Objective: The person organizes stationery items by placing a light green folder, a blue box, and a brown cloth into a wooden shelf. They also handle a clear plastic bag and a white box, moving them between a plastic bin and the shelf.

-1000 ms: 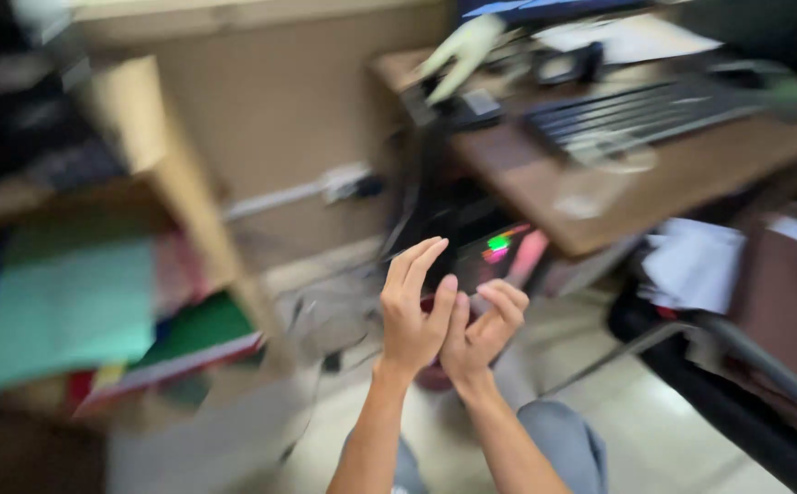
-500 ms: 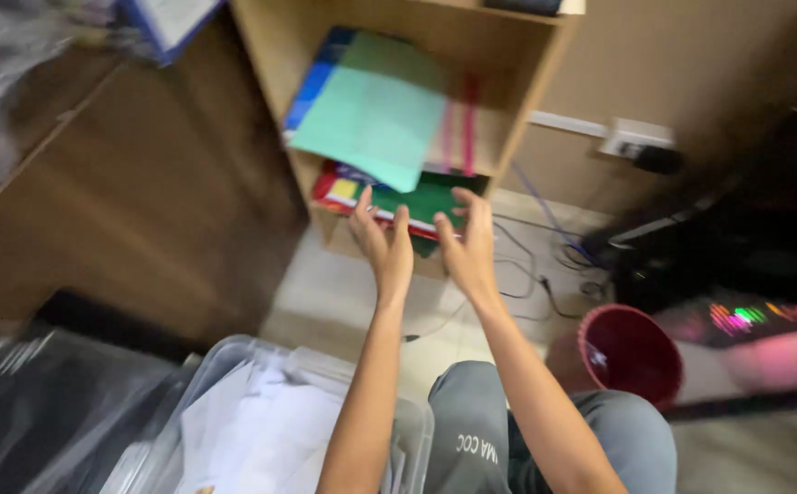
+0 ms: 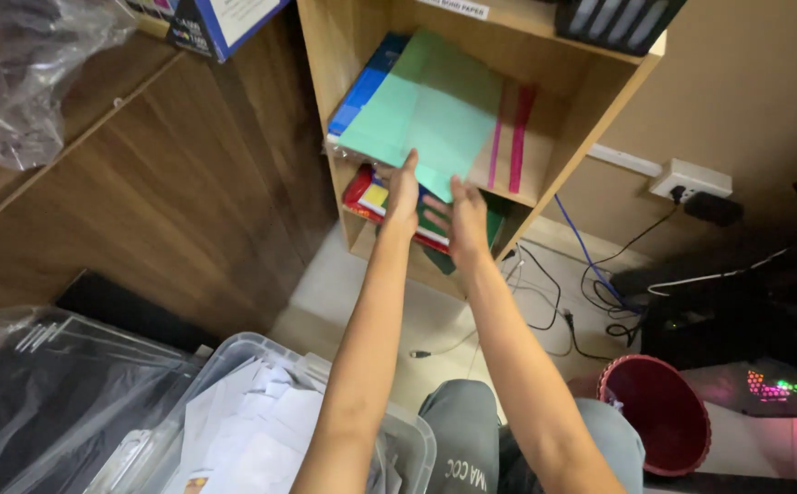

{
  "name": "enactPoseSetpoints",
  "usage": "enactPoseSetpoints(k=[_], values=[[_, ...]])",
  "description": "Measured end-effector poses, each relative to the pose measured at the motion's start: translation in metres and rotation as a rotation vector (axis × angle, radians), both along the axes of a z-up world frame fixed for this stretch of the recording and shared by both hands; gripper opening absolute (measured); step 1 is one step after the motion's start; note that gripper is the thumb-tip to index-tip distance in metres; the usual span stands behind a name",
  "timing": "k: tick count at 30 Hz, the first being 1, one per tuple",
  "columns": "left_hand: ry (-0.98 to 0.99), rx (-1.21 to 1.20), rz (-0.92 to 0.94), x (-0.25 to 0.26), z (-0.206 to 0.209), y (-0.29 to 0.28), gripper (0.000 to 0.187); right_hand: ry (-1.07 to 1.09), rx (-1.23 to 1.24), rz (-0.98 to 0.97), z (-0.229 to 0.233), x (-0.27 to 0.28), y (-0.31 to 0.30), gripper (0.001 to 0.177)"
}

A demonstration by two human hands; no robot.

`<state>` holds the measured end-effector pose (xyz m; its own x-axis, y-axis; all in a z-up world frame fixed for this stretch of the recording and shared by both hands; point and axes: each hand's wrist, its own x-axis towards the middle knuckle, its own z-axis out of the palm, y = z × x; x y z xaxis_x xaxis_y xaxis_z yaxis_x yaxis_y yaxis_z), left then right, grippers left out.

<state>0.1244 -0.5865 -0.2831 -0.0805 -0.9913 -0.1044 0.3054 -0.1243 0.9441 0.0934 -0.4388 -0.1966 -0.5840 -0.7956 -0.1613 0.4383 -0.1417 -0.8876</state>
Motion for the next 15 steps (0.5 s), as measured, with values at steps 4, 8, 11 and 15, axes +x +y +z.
enactPoseSetpoints(k=[4,8,11,15], values=[[0.023,0.120,0.024,0.019,0.034,0.002,0.092,-0.046,-0.007,0.012,-0.006,-0.014,-0.020,0.044],[0.491,0.236,0.049,0.042,0.043,-0.012,0.077,-0.059,-0.015,-0.051,-0.008,-0.020,-0.017,0.039],[0.596,0.302,0.079,0.057,0.048,-0.019,0.078,-0.117,-0.019,-0.132,0.003,-0.014,-0.004,0.040],[0.679,0.411,0.024,0.065,0.051,-0.024,0.077,-0.167,-0.062,-0.214,0.002,-0.015,0.002,0.042]])
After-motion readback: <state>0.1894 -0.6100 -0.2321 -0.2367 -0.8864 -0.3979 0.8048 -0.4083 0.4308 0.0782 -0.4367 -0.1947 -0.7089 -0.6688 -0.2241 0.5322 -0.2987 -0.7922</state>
